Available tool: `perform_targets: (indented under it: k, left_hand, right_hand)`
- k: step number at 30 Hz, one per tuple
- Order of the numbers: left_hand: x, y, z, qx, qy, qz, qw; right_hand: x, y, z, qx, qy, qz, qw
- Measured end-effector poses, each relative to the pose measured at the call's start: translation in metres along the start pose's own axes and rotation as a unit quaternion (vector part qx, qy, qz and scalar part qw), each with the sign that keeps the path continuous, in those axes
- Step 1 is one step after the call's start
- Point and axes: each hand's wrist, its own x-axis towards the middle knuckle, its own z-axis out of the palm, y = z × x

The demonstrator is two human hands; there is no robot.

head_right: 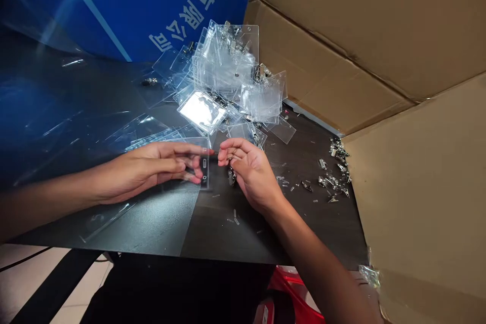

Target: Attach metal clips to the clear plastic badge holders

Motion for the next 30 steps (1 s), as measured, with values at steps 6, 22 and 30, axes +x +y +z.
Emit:
perform_targets:
  k: [6, 22, 30]
  left_hand:
    - [0.003, -0.001, 0.001, 0.023, 0.095, 0.1, 0.99]
    - [0.001, -0.006, 0.006, 0.118, 0.072, 0.113, 0.984]
    - [-0.001, -0.016, 0.008, 0.177, 0.084, 0.194, 0.961]
  right_hand:
    - [-0.005, -0.003, 0.004, 0.004, 0.011, 0.005, 1.0]
    - [-0.012, -0.007, 0.015, -0.154, -0.088, 0.056, 0.982]
    - [-0.013, -0.006, 0.018, -0.141, -0.107, 0.036, 0.984]
